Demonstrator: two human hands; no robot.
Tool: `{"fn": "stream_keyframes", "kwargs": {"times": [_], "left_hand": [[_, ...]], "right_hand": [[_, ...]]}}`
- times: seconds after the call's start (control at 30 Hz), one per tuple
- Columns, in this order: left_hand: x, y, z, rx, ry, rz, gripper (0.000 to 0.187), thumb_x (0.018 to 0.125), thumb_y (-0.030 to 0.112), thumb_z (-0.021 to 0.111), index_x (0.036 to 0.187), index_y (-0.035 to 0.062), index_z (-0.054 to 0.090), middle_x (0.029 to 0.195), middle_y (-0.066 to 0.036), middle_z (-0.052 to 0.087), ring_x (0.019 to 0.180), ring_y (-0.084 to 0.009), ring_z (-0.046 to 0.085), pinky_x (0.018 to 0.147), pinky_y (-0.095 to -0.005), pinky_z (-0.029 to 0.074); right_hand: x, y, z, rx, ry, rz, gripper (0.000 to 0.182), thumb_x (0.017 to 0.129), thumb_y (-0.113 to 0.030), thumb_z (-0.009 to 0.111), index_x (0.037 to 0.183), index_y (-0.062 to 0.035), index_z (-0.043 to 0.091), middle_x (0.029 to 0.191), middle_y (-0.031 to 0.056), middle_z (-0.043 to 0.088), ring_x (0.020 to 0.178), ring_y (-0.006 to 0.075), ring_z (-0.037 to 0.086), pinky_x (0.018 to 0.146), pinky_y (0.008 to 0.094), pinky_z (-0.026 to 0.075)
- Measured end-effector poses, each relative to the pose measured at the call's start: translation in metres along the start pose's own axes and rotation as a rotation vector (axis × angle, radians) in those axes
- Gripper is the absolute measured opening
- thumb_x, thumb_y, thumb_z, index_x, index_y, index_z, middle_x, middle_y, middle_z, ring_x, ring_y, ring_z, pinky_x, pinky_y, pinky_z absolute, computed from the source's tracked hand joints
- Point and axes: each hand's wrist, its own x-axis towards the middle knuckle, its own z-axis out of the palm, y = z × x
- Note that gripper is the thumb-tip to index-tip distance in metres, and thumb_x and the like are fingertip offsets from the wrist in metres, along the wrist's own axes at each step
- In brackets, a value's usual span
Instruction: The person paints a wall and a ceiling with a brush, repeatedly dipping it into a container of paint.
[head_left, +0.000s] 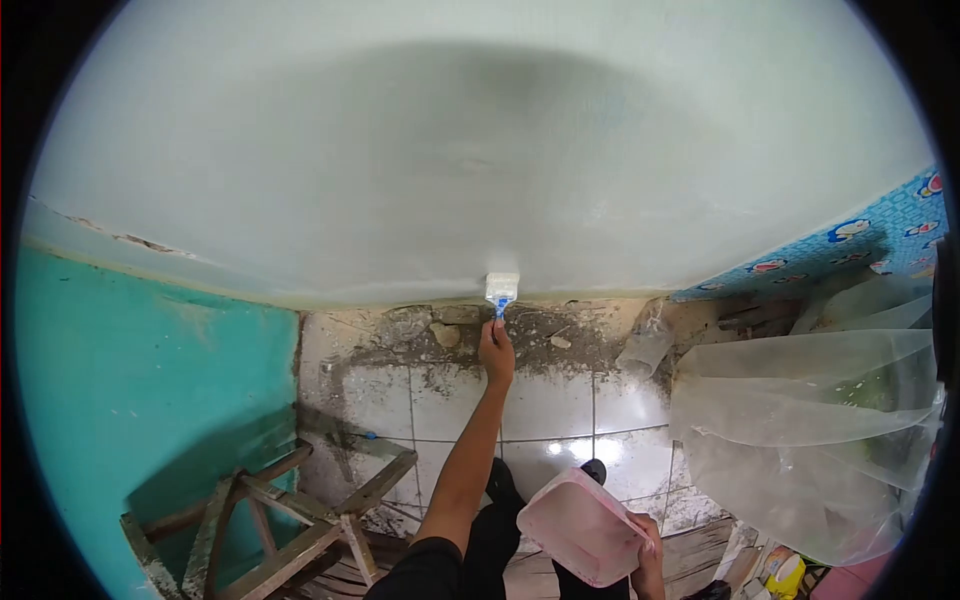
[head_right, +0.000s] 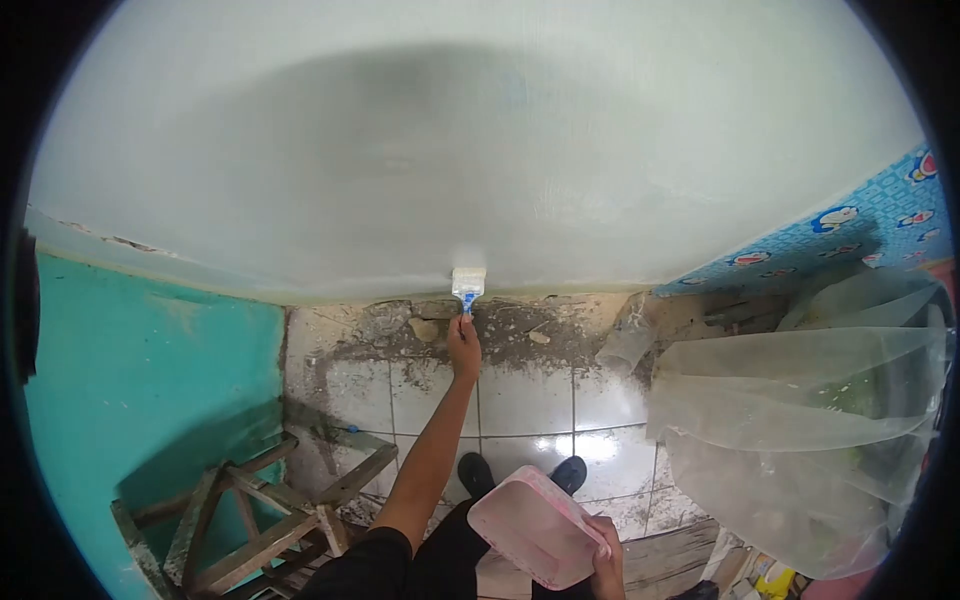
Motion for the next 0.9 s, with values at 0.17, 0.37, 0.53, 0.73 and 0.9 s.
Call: {"fn": "stream_keyframes", "kwargs": {"times": [0.17, 0.37, 0.53, 0.73, 0.9], "left_hand": [[-0.005, -0.088, 0.037, 0.225, -0.019, -0.289, 0.042, 0.103, 0.037, 0.053, 0.102, -0.0034, 0.064, 0.08, -0.011, 0.064, 0.069, -0.0281, 0.06, 0.064, -0.0395, 0.047], [0.033, -0.059, 0.026, -0.049, -0.075, -0.48, 0.042, 0.101, 0.034, 0.055, 0.099, -0.0057, 0.068, 0.069, -0.007, 0.06, 0.058, -0.0188, 0.056, 0.056, -0.036, 0.043], [0.025, 0.064, -0.044, -0.254, -0.062, -0.357, 0.036, 0.102, 0.027, 0.055, 0.098, -0.0063, 0.069, 0.062, 0.001, 0.051, 0.057, -0.0087, 0.046, 0.051, -0.0285, 0.035], [0.002, 0.217, -0.11, -0.447, 0.036, -0.109, 0.033, 0.104, 0.024, 0.053, 0.105, -0.0058, 0.067, 0.067, 0.004, 0.05, 0.059, -0.0032, 0.04, 0.053, -0.0222, 0.031], [0.013, 0.201, -0.098, -0.436, 0.052, 0.036, 0.033, 0.105, 0.028, 0.052, 0.108, -0.0017, 0.064, 0.073, 0.003, 0.052, 0.062, -0.0036, 0.042, 0.055, -0.0216, 0.034]], "right_hand": [[0.008, 0.015, -0.002, 0.016, 0.054, -0.024, 0.083, 0.091, -0.069, 0.052, 0.13, 0.0038, 0.048, 0.124, 0.0153, 0.053, 0.119, 0.0252, 0.052, 0.104, 0.0414, 0.04], [0.017, 0.007, 0.003, 0.021, 0.078, -0.028, 0.085, 0.091, -0.069, 0.052, 0.132, 0.005, 0.045, 0.127, 0.0185, 0.054, 0.12, 0.0263, 0.052, 0.104, 0.0418, 0.041], [0.011, -0.03, 0.021, 0.021, 0.083, -0.004, 0.083, 0.092, -0.067, 0.051, 0.132, 0.005, 0.046, 0.127, 0.0183, 0.055, 0.12, 0.0262, 0.052, 0.105, 0.0409, 0.04], [0.005, -0.061, 0.026, -0.045, 0.018, 0.018, 0.082, 0.093, -0.067, 0.048, 0.132, 0.0054, 0.047, 0.126, 0.018, 0.056, 0.118, 0.0262, 0.052, 0.103, 0.0407, 0.04], [0.003, -0.071, 0.032, -0.077, -0.005, 0.025, 0.083, 0.093, -0.067, 0.048, 0.132, 0.0054, 0.048, 0.125, 0.0181, 0.056, 0.117, 0.0264, 0.053, 0.102, 0.041, 0.041]]}}
